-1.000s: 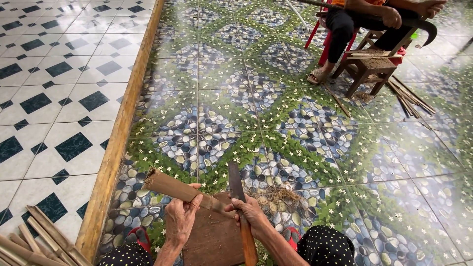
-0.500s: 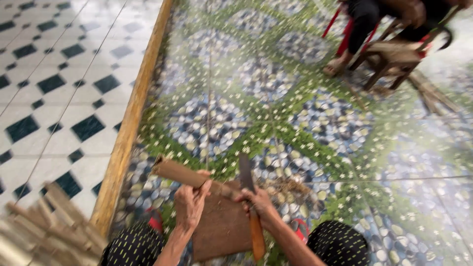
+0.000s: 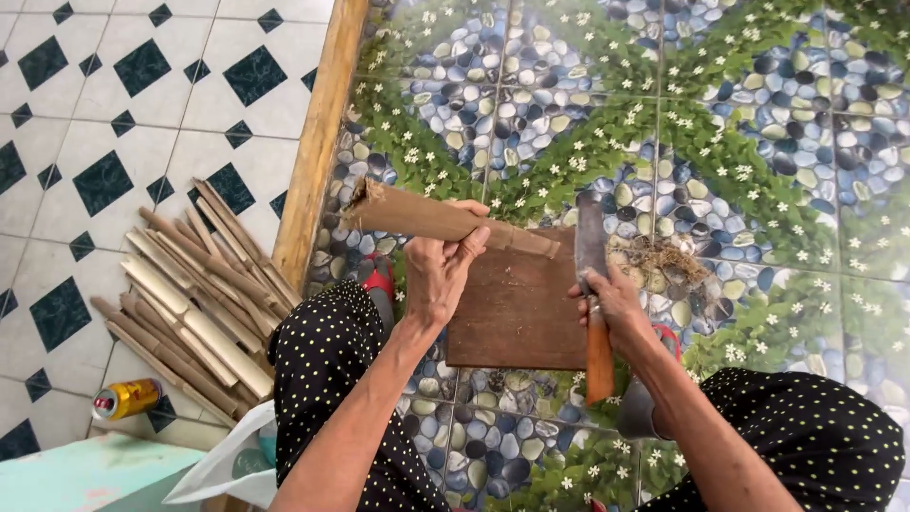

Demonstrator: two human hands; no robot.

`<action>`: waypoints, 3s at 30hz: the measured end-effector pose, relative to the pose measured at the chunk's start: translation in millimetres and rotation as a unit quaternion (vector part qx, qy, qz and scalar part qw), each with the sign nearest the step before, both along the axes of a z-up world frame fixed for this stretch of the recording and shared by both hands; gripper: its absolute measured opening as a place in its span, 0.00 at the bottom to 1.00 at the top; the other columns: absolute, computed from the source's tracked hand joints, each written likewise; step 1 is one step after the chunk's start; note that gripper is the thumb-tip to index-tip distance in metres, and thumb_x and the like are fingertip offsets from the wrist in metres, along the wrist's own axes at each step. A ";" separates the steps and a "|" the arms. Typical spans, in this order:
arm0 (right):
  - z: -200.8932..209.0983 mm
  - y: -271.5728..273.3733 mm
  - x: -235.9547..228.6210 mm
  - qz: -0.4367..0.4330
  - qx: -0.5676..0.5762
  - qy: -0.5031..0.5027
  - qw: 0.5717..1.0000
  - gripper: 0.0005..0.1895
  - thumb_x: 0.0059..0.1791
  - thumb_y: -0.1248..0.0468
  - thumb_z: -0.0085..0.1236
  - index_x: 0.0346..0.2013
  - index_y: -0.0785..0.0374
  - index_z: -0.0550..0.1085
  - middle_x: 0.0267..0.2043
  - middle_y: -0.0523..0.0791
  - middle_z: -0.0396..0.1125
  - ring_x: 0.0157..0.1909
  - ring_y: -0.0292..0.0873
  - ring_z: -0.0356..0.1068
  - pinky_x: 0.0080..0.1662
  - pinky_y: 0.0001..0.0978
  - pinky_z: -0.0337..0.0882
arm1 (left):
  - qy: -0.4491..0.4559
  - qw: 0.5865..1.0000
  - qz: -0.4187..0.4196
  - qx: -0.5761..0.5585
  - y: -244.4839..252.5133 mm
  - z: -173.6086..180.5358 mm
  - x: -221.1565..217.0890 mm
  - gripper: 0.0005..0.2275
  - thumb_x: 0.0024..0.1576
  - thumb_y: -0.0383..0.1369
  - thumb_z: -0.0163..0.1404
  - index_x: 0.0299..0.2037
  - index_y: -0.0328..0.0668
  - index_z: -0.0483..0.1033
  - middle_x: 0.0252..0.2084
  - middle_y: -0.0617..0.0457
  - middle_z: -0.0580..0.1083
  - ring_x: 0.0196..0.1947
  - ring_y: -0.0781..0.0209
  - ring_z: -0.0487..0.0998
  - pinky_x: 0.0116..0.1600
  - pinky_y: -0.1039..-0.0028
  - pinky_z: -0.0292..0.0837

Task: Shaving and shaping bamboo strips using a large knife over a wooden block on the floor.

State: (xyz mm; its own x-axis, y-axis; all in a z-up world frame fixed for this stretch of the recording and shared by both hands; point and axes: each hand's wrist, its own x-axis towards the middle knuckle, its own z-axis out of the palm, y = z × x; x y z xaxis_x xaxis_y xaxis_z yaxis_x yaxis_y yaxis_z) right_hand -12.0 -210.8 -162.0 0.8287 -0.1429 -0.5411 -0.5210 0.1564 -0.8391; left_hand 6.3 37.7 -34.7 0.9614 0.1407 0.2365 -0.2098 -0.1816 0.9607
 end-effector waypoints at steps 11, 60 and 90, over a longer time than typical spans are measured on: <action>-56.4 -3.3 10.3 -0.008 0.005 0.032 0.999 0.11 0.57 0.62 0.50 0.46 0.69 0.67 0.26 0.55 0.71 0.18 0.43 0.69 0.19 0.38 0.74 | 0.034 0.996 -0.077 -0.028 19.0 -21.9 4.4 0.08 0.59 0.29 0.60 0.47 0.48 0.82 0.30 0.58 0.70 0.37 0.65 0.82 0.47 0.65 0.86; 46.9 61.4 -2.1 0.037 0.216 0.070 0.973 0.14 0.60 0.52 0.48 0.38 0.57 0.66 0.20 0.34 0.50 0.15 0.29 0.53 0.17 0.24 0.61 | 0.001 0.999 0.034 -0.003 20.3 -30.6 -2.9 0.09 0.57 0.33 0.63 0.43 0.38 0.80 0.37 0.42 0.80 0.38 0.50 0.85 0.39 0.67 0.86; 93.3 77.7 -20.4 0.072 0.211 0.059 0.973 0.16 0.58 0.51 0.52 0.36 0.59 0.66 0.17 0.35 0.51 0.12 0.31 0.54 0.13 0.26 0.61 | 0.026 0.998 0.028 -0.056 20.9 -36.1 -4.1 0.17 0.56 0.35 0.63 0.45 0.25 0.77 0.39 0.31 0.80 0.37 0.42 0.83 0.38 0.66 0.88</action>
